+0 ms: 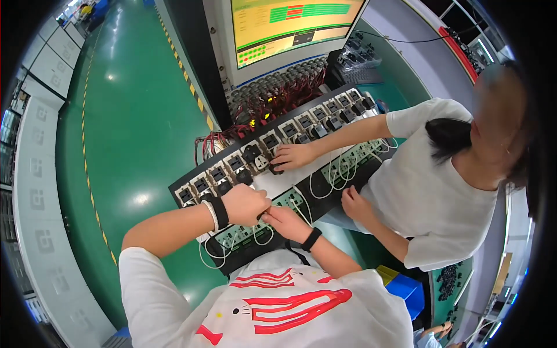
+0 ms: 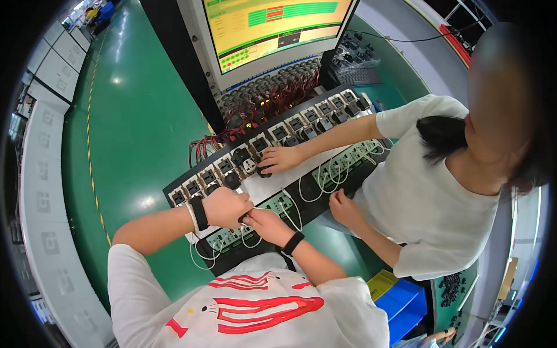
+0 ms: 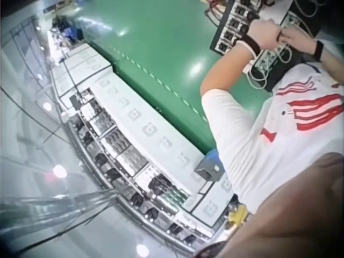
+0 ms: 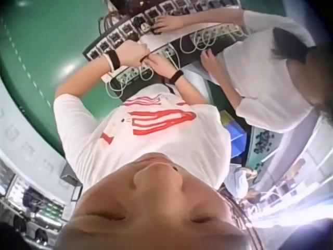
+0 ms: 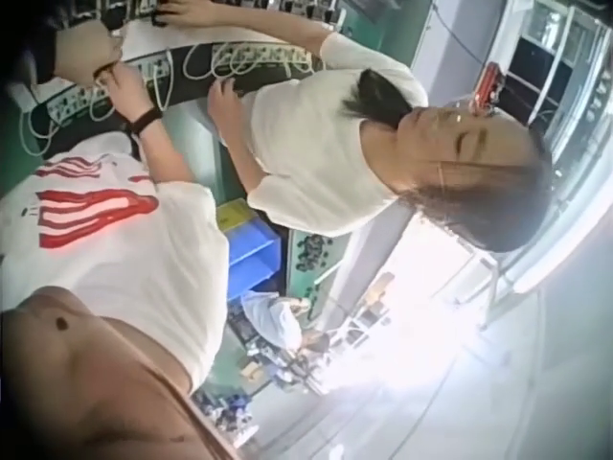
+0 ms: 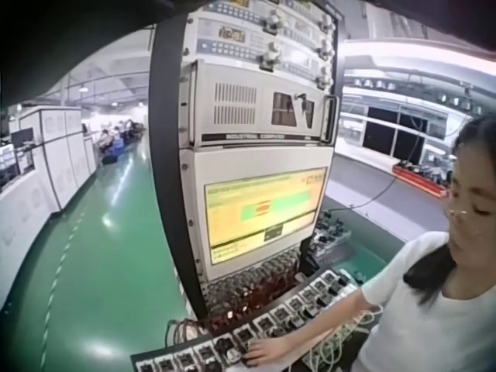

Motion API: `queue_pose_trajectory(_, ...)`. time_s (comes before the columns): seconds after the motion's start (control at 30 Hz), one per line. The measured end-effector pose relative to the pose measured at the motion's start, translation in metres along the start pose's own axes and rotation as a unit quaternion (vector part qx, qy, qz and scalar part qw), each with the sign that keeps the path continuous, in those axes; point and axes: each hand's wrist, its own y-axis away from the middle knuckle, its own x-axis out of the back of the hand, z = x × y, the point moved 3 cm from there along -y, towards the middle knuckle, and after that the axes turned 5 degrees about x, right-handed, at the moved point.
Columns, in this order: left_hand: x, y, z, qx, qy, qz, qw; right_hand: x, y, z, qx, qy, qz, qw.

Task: The person picks up power adapters from a conveyor belt, plugs them into a testing rack, and connects charging cables to them. After testing, they disconnect the cables and remove the adapters from the rack, placing them back on the belt.

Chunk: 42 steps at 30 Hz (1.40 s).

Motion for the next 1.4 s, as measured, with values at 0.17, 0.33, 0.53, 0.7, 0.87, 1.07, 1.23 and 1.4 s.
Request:
queue_pose_trajectory(0.17, -0.004, -0.014, 0.009, 0.083, -0.007, 0.019, 0.996, 0.01, 0.007, -0.002, -0.008, 0.008, 0.087, 0.996)
queue_pose_trajectory(0.33, 0.014, -0.003, 0.035, -0.004, 0.035, -0.093, 0.995, 0.003, 0.037, -0.017, 0.018, -0.09, -0.021, 0.996)
queue_pose_trajectory(0.53, 0.077, 0.046, -0.045, 0.277, -0.093, 0.053, 0.955, 0.093, 0.126, 0.079, -0.186, -0.02, 0.276, 0.943)
queue_pose_trajectory(0.7, 0.011, -0.043, -0.05, 0.09, 0.042, 0.089, 0.991, 0.051, 0.067, 0.067, -0.045, -0.076, 0.197, 0.976)
queue_pose_trajectory(0.87, -0.033, -0.084, -0.064, 0.156, 0.009, 0.202, 0.967, 0.046, 0.051, 0.071, -0.098, -0.087, 0.22, 0.967)
queue_pose_trajectory(1.07, -0.032, -0.023, -0.082, 0.174, -0.016, 0.038, 0.984, 0.087, 0.07, 0.037, -0.031, 0.279, 0.32, 0.905)
queue_pose_trajectory(1.23, -0.056, -0.023, -0.088, 0.132, -0.106, 0.033, 0.985, 0.067, 0.021, 0.037, -0.005, -0.099, 0.185, 0.978)
queue_pose_trajectory(1.4, -0.026, -0.025, -0.05, 0.074, -0.1, 0.029, 0.992, 0.022, -0.031, 0.032, -0.041, 0.03, 0.085, 0.995)
